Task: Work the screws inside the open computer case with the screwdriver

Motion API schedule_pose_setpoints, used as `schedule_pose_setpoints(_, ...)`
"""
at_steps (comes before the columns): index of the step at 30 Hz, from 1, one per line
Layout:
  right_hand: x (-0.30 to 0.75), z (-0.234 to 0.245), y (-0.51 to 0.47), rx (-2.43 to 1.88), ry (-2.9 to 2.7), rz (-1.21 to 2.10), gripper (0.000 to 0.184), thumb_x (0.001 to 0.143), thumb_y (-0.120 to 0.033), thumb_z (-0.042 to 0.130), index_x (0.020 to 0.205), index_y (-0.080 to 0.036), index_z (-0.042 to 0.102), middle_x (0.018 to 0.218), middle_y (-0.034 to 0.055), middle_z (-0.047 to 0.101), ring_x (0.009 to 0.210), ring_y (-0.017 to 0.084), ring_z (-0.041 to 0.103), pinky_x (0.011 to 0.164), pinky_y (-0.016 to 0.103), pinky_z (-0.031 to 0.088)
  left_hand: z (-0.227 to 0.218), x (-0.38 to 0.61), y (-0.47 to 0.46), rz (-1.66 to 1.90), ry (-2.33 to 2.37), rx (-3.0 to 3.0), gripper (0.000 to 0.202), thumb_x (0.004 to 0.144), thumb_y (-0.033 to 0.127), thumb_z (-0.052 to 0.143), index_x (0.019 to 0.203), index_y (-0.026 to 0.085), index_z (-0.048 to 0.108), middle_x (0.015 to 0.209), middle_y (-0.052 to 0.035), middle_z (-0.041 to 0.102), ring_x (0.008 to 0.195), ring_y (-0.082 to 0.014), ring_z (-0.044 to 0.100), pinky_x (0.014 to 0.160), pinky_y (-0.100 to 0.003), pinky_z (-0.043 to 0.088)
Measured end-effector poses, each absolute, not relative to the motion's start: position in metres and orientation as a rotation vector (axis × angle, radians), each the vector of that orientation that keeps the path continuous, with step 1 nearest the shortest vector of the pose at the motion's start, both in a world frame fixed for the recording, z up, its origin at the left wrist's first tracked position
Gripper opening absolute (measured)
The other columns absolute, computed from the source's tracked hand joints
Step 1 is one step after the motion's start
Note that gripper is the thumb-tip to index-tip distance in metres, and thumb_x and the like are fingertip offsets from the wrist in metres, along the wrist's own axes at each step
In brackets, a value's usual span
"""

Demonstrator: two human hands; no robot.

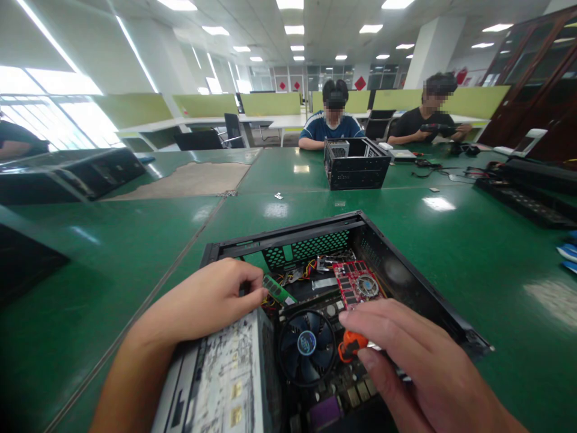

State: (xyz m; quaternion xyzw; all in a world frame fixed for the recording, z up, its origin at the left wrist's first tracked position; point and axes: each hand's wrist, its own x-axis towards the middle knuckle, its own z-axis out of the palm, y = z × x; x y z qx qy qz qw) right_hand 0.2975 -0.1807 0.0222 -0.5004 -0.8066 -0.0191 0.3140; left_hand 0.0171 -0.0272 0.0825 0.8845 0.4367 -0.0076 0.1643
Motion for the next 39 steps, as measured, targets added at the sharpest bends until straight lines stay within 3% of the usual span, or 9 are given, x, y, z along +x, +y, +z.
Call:
schedule_pose_setpoints(5,0.291,0.029,-0.179,-1.234,-2.122,-0.052,0.037,0.093,-0.022,0.059,0.130,-0.027,0.059,0.123,0.0023,0.073,0.110,0.016,0.072,0.101,0.021,0.055,0.080,0.016,-0.027,-0.019,1.240,2.527,0.025,0.086,0.030,0.052,0.066,0.019,0.062,0.066,0.0003,0.063,0.061,-0.0136,0.051,0.057,-0.028,0.029)
schedule_pose_setpoints(12,0.294,0.026,-0.177,-1.195,-2.117,-0.099,0.036,0.085,-0.034,0.075,0.119,-0.028,0.064,0.105,-0.0008,0.079,0.099,0.017,0.075,0.095,0.023,0.059,0.081,0.016,-0.027,-0.027,1.245,2.518,0.023,0.085,0.029,0.052,0.066,0.020,0.062,0.066,0.0006,0.063,0.061,-0.0135,0.051,0.057,-0.027,0.030)
schedule_pose_setpoints(15,0.293,0.028,-0.177,-1.210,-2.158,-0.042,0.035,0.088,-0.029,0.071,0.122,-0.028,0.062,0.110,0.0003,0.077,0.104,0.017,0.074,0.095,0.022,0.058,0.082,0.016,-0.027,-0.029,1.252,2.516,0.024,0.085,0.030,0.053,0.065,0.019,0.061,0.065,0.0006,0.063,0.060,-0.0135,0.052,0.057,-0.028,0.030)
schedule_pose_setpoints(20,0.283,0.033,-0.178,-1.208,-2.167,-0.150,0.047,0.090,-0.021,0.062,0.137,-0.021,0.057,0.128,0.0056,0.072,0.118,0.021,0.069,0.110,0.029,0.049,0.082,0.016,-0.028,-0.009,1.248,2.529,0.025,0.086,0.030,0.053,0.064,0.020,0.061,0.064,0.0002,0.063,0.059,-0.0140,0.052,0.056,-0.028,0.030)
schedule_pose_setpoints(26,0.253,0.046,-0.171,-1.034,-2.120,-0.041,0.038,0.086,-0.013,0.063,0.122,-0.024,0.063,0.110,0.0024,0.080,0.101,0.021,0.077,0.102,0.029,0.056,0.083,0.017,-0.028,0.004,1.238,2.532,0.025,0.085,0.029,0.055,0.064,0.019,0.062,0.065,-0.0004,0.065,0.058,-0.0137,0.053,0.056,-0.027,0.032)
schedule_pose_setpoints(39,0.233,0.052,-0.162,-1.069,-2.150,0.058,0.024,0.095,-0.018,0.057,0.116,-0.025,0.065,0.105,0.0025,0.079,0.098,0.020,0.077,0.091,0.027,0.061,0.081,0.015,-0.027,0.022,1.216,2.521,0.025,0.085,0.030,0.054,0.065,0.019,0.063,0.065,-0.0014,0.065,0.058,-0.0138,0.053,0.057,-0.028,0.032)
